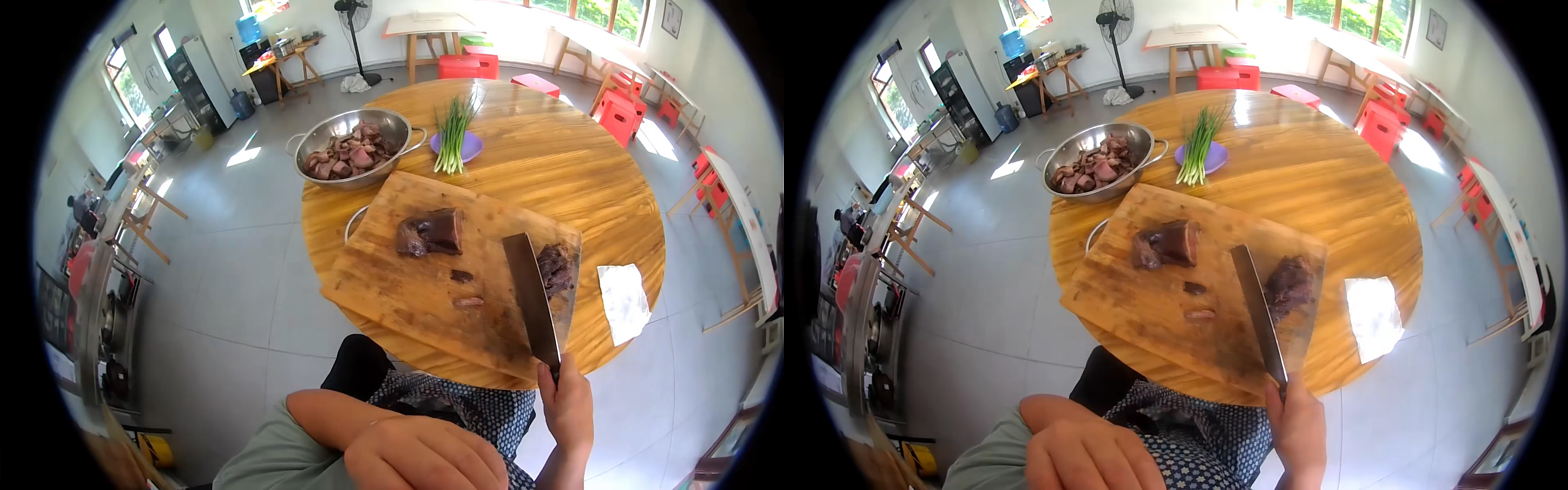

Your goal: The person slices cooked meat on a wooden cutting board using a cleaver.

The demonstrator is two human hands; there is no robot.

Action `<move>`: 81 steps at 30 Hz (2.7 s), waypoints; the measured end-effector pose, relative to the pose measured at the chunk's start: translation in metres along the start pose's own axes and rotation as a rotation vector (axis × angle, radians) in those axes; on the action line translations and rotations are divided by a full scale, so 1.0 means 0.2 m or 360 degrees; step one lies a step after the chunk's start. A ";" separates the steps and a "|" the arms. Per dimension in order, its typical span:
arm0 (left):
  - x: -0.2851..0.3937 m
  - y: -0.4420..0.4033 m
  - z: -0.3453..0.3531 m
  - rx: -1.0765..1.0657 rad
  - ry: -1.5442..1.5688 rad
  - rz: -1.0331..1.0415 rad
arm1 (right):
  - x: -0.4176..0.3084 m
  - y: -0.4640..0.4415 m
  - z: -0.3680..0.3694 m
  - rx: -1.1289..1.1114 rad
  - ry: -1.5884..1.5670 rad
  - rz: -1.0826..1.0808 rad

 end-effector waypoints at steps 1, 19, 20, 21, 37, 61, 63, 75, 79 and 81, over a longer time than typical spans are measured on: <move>0.01 0.00 0.00 -0.0005 -0.0055 -0.0078 | 0.00 0.00 0.00 -0.0004 -0.0031 -0.0004; 0.00 0.14 -0.01 0.0191 0.0454 -0.0281 | 0.01 0.00 0.01 0.0020 0.0008 0.0013; 0.03 0.14 -0.03 0.0141 0.0500 -0.0399 | -0.01 0.00 0.00 -0.0007 -0.0021 0.0041; 0.03 0.15 -0.02 0.0147 0.0467 -0.0396 | -0.02 0.00 0.00 -0.0020 -0.0035 0.0014; 0.11 0.06 -0.01 0.0304 0.0419 -0.0066 | 0.01 0.03 0.02 -0.0029 -0.0007 0.0004; -0.17 0.49 -0.51 0.1425 0.0168 -0.0386 | -0.02 0.01 0.01 0.0018 0.0104 -0.0076; -0.17 0.49 -0.51 0.1369 0.0287 -0.0396 | -0.01 0.02 0.02 -0.0008 0.0122 -0.0056; -0.21 0.48 -0.49 0.1197 0.0576 -0.0481 | -0.02 0.01 0.01 -0.0052 0.0119 -0.0024; -0.21 0.48 -0.50 0.1239 0.0490 -0.0505 | -0.04 0.00 0.00 -0.0050 0.0084 -0.0007; -0.21 0.49 -0.51 0.1279 0.0440 -0.0526 | -0.03 0.00 0.01 -0.0043 0.0114 -0.0042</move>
Point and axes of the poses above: each hand's wrist, its own y-axis away from the middle knuckle, its own z-axis out of the palm, x = y × z, the point moved 4 cm from there along -y, towards the middle knuckle, and after that the axes turned 8 degrees about -z, right-handed, at the moved point
